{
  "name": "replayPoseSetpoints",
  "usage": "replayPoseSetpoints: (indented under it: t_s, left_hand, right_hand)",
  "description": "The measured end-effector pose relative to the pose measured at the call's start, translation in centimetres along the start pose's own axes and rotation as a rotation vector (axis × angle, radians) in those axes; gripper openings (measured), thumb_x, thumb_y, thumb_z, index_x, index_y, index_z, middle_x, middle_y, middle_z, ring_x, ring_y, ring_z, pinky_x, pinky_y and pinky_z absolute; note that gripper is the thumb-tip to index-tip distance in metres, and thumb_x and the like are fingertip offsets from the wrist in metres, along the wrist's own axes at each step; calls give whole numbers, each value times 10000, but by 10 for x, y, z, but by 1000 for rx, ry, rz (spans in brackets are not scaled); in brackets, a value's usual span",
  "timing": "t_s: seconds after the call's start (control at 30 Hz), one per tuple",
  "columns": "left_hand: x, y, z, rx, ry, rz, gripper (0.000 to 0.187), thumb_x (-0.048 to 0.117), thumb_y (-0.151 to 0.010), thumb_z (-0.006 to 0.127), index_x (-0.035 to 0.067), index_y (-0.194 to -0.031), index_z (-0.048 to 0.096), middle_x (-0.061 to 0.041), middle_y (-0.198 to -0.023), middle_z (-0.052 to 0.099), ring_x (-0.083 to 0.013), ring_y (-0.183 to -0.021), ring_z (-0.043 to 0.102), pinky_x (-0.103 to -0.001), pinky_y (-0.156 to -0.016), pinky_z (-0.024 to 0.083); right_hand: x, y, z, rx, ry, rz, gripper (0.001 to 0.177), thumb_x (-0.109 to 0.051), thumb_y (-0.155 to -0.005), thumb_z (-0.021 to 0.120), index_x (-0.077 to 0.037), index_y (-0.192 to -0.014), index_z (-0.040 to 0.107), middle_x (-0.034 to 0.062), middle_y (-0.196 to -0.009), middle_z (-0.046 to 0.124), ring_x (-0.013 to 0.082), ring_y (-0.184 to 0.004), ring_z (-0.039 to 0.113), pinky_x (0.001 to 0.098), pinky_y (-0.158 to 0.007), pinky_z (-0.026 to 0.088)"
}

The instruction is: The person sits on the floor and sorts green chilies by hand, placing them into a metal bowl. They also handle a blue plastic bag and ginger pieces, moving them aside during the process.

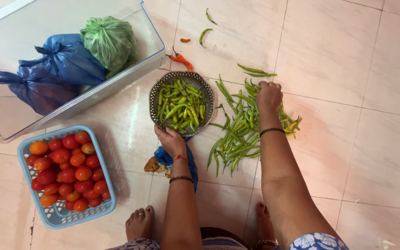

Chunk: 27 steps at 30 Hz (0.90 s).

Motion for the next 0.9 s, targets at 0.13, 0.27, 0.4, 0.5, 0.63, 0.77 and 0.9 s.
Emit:
replayPoseSetpoints:
  t_s: [0.13, 0.27, 0.4, 0.5, 0.63, 0.77, 0.9]
  left_hand:
    - [0, 2, 0, -5, 2, -25, 496, 139, -1067, 424, -15, -1529, 331, -268, -1478, 490, -423, -1304, 553, -459, -1044, 488]
    - [-2, 0, 3, 15, 33, -20, 504, 132, -1049, 432, -5, -1527, 354, -260, -1459, 521, -423, -1304, 562, -462, -1049, 486]
    - [-10, 0, 8, 20, 24, -29, 507, 151, -1064, 443, -6, -1534, 334, -275, -1486, 479, -432, -1306, 541, -459, -1047, 481]
    - [-13, 1, 11, 16, 4, -35, 506, 164, -1066, 441, 11, -1537, 337, -266, -1503, 466, -427, -1313, 534, -457, -1052, 475]
    - [-14, 4, 13, 24, 11, -11, 515, 165, -1058, 444, 15, -1542, 351, -255, -1503, 475, -422, -1327, 533, -461, -1075, 462]
    - [-12, 6, 13, 13, 19, -33, 513, 169, -1058, 440, 15, -1538, 348, -247, -1508, 467, -421, -1329, 522, -466, -1063, 456]
    - [-10, 7, 12, 16, 24, -39, 502, 170, -1060, 434, 24, -1534, 355, -243, -1497, 482, -415, -1318, 535, -462, -1052, 464]
  right_hand:
    - [-1, 4, -13, 25, -268, 181, 175, -200, -970, 717, -149, -1134, 755, 86, -1162, 725, 305, -1082, 657, 431, -911, 549]
    - [2, 12, -34, -54, -1141, 349, 216, -181, -1039, 601, -107, -1228, 677, 65, -1120, 737, 190, -943, 750, 354, -775, 573]
    - [-7, 36, -53, -256, -1586, 469, 288, -195, -1065, 504, -53, -1276, 639, 67, -1089, 763, 131, -864, 725, 285, -674, 577]
    - [-25, 52, -65, -303, -1599, 421, 282, -217, -1059, 493, -82, -1253, 647, 60, -1093, 765, 129, -856, 739, 274, -625, 554]
    - [-60, 72, -72, -296, -1717, 393, 232, -208, -1078, 560, -88, -1261, 638, 73, -1078, 754, 146, -856, 718, 274, -653, 562]
    - [-95, 90, -83, -329, -1588, 408, 248, -203, -1020, 617, -85, -1232, 669, 93, -1079, 769, 184, -881, 745, 305, -685, 606]
    - [-124, 103, -82, -458, -1401, 182, 253, -237, -978, 656, -127, -1196, 721, 47, -1161, 762, 163, -944, 758, 335, -711, 638]
Point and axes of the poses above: each hand's wrist, its own y-axis away from the middle knuckle, its own z-axis out of the palm, x = y × z, the point moved 2 cm from there along -y, towards the middle knuckle
